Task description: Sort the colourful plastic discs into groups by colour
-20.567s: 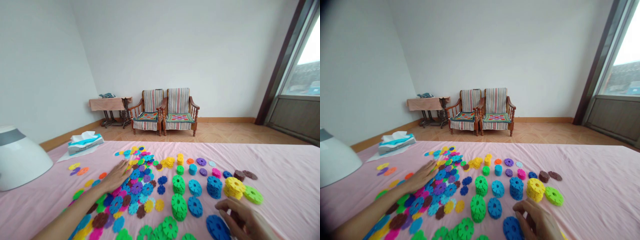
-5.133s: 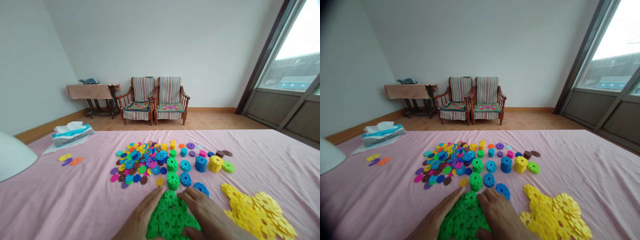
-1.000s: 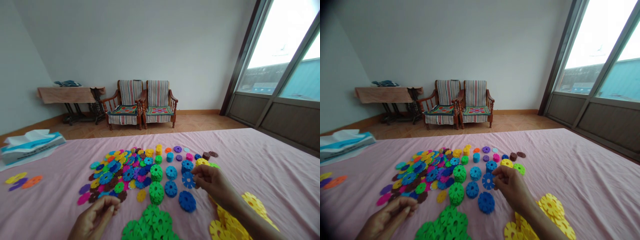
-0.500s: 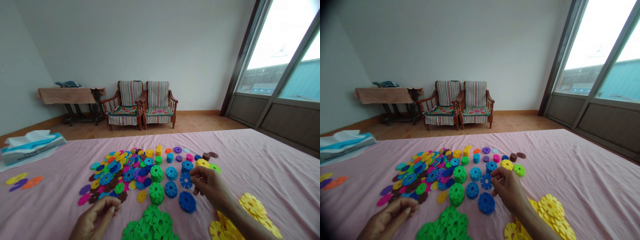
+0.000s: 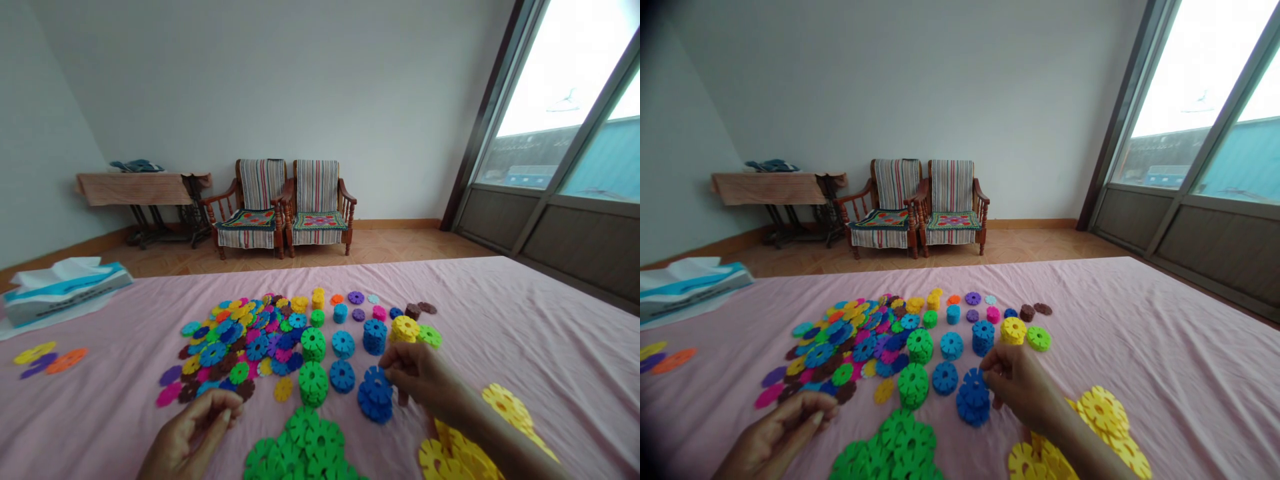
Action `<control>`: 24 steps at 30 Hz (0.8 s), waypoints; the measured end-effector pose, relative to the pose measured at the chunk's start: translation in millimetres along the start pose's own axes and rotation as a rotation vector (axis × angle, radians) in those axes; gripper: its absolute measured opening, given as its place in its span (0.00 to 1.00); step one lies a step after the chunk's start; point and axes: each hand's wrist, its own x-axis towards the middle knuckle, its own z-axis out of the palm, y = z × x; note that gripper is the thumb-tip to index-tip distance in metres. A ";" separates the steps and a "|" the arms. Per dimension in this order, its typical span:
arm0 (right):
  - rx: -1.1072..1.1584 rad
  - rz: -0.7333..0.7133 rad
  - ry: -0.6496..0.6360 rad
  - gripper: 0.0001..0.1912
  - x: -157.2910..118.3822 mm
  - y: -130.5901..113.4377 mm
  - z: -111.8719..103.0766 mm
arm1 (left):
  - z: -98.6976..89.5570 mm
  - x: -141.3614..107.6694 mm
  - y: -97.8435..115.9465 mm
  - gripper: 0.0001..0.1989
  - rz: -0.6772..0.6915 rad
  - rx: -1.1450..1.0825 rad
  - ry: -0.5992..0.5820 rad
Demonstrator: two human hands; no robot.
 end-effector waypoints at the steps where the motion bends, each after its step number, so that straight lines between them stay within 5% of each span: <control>1: -0.008 0.002 -0.019 0.02 -1.7 -0.3 2.1 | -0.2 0.0 -1.1 0.16 -0.005 0.000 -0.005; 15: -0.316 -0.072 0.079 0.06 -12.9 -10.2 -7.5 | 0.5 -0.7 4.3 0.17 -0.034 -0.011 0.011; 20: -0.618 -0.158 -0.027 0.32 -32.2 -2.4 10.3 | 0.4 0.4 2.2 0.15 -0.001 0.013 0.000; 24: -0.739 -0.197 -0.057 0.36 -33.8 6.1 24.0 | -0.1 0.1 2.4 0.14 0.004 0.033 -0.006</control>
